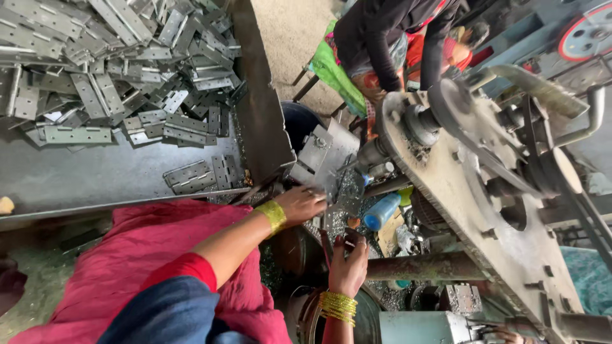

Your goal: The person repeatedly picks metal hinge pieces from a bin, places them into a press machine, and operates the lever to process them. Finished pieces are dropped into a collection area below. The task is performed continuously throughout the clip.

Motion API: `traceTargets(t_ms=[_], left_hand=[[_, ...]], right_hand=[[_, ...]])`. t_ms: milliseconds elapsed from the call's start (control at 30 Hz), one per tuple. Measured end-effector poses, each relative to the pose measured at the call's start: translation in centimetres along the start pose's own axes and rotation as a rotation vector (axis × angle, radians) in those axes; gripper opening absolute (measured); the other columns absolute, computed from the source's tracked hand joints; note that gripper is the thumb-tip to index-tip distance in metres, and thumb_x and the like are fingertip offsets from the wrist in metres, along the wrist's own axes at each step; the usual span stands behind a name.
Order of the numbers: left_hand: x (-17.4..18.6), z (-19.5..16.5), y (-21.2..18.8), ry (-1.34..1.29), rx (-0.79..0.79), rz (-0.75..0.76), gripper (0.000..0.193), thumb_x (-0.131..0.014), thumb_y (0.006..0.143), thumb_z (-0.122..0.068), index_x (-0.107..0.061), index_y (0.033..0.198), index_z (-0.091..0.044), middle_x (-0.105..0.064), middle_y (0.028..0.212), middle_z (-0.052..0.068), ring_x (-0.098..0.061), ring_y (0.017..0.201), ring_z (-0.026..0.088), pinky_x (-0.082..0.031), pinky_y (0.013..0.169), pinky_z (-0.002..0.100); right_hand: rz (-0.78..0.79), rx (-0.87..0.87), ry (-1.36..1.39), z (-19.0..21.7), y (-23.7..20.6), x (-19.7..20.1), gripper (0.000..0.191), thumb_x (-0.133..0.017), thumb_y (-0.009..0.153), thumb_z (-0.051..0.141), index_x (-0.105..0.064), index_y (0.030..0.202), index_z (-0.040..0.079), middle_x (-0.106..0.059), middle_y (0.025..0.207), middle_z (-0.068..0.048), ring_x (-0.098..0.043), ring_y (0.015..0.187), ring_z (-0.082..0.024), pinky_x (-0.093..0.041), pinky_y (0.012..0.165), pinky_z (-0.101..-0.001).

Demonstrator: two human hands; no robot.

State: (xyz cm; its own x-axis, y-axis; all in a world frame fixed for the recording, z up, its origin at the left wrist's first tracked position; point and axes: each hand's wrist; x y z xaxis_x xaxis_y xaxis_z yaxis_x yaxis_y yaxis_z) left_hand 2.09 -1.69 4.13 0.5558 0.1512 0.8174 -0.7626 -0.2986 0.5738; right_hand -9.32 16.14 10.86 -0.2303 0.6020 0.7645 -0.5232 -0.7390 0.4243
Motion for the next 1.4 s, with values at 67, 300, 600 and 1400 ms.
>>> traceTargets(t_ms=[67, 300, 600, 1400], left_hand=[[0.2, -0.2, 3.2, 0.099, 0.058, 0.088, 0.028, -0.056, 0.094, -0.010, -0.064, 0.121, -0.007, -0.066, 0.130, 0.014, -0.062, 0.125, 0.028, -0.048, 0.110, 0.048], [2.8, -4.4, 8.7, 0.187, 0.543, 0.589, 0.032, -0.051, 0.104, -0.022, -0.075, 0.112, -0.002, -0.057, 0.143, 0.021, -0.062, 0.110, 0.029, -0.052, 0.080, 0.040], [3.4, -2.4, 3.6, 0.237, 0.366, 0.521, 0.028, -0.059, 0.095, -0.025, -0.080, 0.105, -0.009, -0.065, 0.134, 0.007, -0.041, 0.130, 0.023, -0.030, 0.103, 0.038], [-0.2, -0.9, 7.7, 0.433, 0.405, 0.568, 0.031, -0.056, 0.099, -0.025, -0.082, 0.106, -0.008, -0.071, 0.126, 0.009, -0.047, 0.122, 0.028, -0.029, 0.100, 0.041]], right_hand=[[0.003, -0.042, 0.033, 0.6, 0.2, 0.5, 0.034, -0.071, 0.090, 0.023, -0.066, 0.114, -0.001, -0.070, 0.113, -0.021, -0.066, 0.104, -0.040, -0.049, 0.089, -0.0484], [0.041, -0.114, 0.200, 1.8, -0.4, 1.1, 0.032, -0.068, 0.091, 0.023, -0.068, 0.114, 0.001, -0.073, 0.111, -0.018, -0.070, 0.102, -0.035, -0.051, 0.090, -0.0449], [0.216, -0.095, -0.004, 1.8, 2.3, 0.5, 0.038, -0.068, 0.090, 0.034, -0.072, 0.116, 0.007, -0.074, 0.112, -0.018, -0.069, 0.104, -0.037, -0.051, 0.088, -0.0444], [0.627, -0.535, -0.103, -3.6, 1.2, -2.9, 0.064, -0.063, 0.092, 0.045, -0.045, 0.141, 0.008, -0.072, 0.100, -0.026, -0.076, 0.089, -0.046, -0.059, 0.080, -0.0525]])
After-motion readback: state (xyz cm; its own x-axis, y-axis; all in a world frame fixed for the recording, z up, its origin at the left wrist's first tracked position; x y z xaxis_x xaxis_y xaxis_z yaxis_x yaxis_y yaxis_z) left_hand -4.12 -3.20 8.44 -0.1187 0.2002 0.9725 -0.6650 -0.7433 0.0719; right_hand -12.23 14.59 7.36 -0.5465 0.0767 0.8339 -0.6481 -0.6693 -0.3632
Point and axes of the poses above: each hand's wrist, its own y-axis towards the middle knuckle, its own x-axis out of the back of the hand, z = x × y
